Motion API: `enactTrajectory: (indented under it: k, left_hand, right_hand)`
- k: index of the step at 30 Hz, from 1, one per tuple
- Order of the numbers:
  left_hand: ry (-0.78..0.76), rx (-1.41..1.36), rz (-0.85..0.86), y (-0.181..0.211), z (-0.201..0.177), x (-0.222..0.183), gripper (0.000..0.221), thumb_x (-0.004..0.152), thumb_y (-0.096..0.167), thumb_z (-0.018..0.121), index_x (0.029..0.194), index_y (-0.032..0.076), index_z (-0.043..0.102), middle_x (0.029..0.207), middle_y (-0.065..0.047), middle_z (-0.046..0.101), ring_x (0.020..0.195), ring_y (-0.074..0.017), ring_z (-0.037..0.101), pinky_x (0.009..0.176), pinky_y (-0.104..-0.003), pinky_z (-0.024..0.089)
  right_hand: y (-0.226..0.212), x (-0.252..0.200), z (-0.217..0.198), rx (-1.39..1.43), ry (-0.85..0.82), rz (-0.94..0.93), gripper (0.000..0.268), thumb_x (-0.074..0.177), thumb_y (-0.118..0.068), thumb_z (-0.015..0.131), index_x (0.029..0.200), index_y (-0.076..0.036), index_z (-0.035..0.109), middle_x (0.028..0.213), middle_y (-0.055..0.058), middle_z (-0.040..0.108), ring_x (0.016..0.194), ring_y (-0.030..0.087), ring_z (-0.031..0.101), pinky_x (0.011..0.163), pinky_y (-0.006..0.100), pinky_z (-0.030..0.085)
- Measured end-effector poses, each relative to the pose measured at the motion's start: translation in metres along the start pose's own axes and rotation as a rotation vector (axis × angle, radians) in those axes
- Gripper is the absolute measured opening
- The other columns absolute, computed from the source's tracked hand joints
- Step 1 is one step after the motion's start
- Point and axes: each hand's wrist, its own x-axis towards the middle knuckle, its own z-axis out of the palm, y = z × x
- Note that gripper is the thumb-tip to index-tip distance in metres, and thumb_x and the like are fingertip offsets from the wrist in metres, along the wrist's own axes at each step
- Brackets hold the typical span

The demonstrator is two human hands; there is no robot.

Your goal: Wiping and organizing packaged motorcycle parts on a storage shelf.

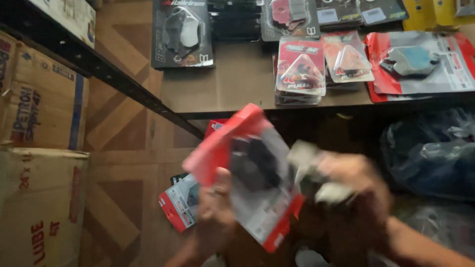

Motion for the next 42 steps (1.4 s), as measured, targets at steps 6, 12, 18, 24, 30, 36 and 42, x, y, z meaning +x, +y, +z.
enactTrajectory:
  k: [6,12,18,24,30,36,42]
  left_hand:
    - [-0.146,-0.449,0.114,0.027,0.028,-0.006,0.041,0.108,0.006,0.046,0.149,0.005,0.046,0.111,-0.01,0.067,0.09,-0.0201,0.063,0.083,-0.035,0.05]
    - [0.237,0.3,0.35,0.004,-0.025,0.003,0.028,0.101,0.003,0.054,0.123,-0.014,0.055,0.112,-0.025,0.062,0.072,-0.0261,0.049,0.067,-0.04,0.045]
    - [0.019,-0.681,-0.41,0.042,-0.009,0.019,0.041,0.114,0.026,0.049,0.085,-0.003,0.053,0.07,-0.01,0.039,0.058,-0.016,0.032,0.051,-0.034,0.031]
    - [-0.031,-0.813,-0.356,0.08,-0.024,0.04,0.036,0.107,0.034,0.048,0.081,0.009,0.056,0.066,0.004,0.042,0.055,-0.0073,0.036,0.046,-0.029,0.031]
    - [0.099,-0.663,-0.366,0.066,-0.055,0.036,0.042,0.109,0.032,0.044,0.079,0.005,0.057,0.065,0.003,0.035,0.055,-0.0085,0.03,0.045,-0.029,0.027]
    - [0.038,-0.493,0.045,0.055,-0.025,0.031,0.046,0.117,0.033,0.039,0.108,-0.01,0.053,0.083,-0.006,0.045,0.07,-0.0124,0.035,0.059,-0.033,0.034]
    - [-0.245,-0.796,-0.482,0.084,-0.02,0.046,0.043,0.1,0.039,0.054,0.127,0.006,0.049,0.101,-0.012,0.063,0.082,-0.0189,0.06,0.069,-0.033,0.052]
  right_hand:
    - [0.019,-0.034,0.022,-0.301,-0.127,-0.451,0.042,0.085,-0.021,0.068,0.127,-0.013,0.064,0.139,0.011,0.061,0.125,0.037,0.062,0.106,0.056,0.049]
    - [0.064,-0.034,0.002,-0.163,-0.375,-0.612,0.045,0.087,-0.018,0.064,0.132,-0.017,0.064,0.132,0.004,0.064,0.124,0.031,0.064,0.105,0.052,0.051]
    - [0.034,-0.005,-0.025,-0.216,-0.141,-0.195,0.049,0.084,-0.015,0.067,0.131,-0.002,0.061,0.125,0.013,0.066,0.116,0.03,0.067,0.099,0.04,0.055]
    - [0.033,-0.037,0.009,-0.331,-0.428,-0.77,0.029,0.099,-0.022,0.06,0.127,-0.02,0.063,0.13,0.002,0.062,0.129,0.03,0.063,0.104,0.045,0.053]
    - [0.075,-0.031,-0.003,0.39,-0.179,0.401,0.034,0.103,-0.028,0.055,0.128,-0.006,0.062,0.116,0.007,0.068,0.107,0.024,0.065,0.091,0.038,0.054]
    - [0.03,-0.009,-0.029,0.877,-0.251,0.921,0.046,0.096,-0.028,0.055,0.132,-0.001,0.062,0.108,0.01,0.075,0.099,0.017,0.07,0.086,0.031,0.057]
    - [-0.023,-0.002,-0.033,0.358,-0.182,0.537,0.03,0.096,-0.015,0.07,0.125,-0.006,0.068,0.108,0.004,0.075,0.097,0.01,0.071,0.086,0.025,0.058]
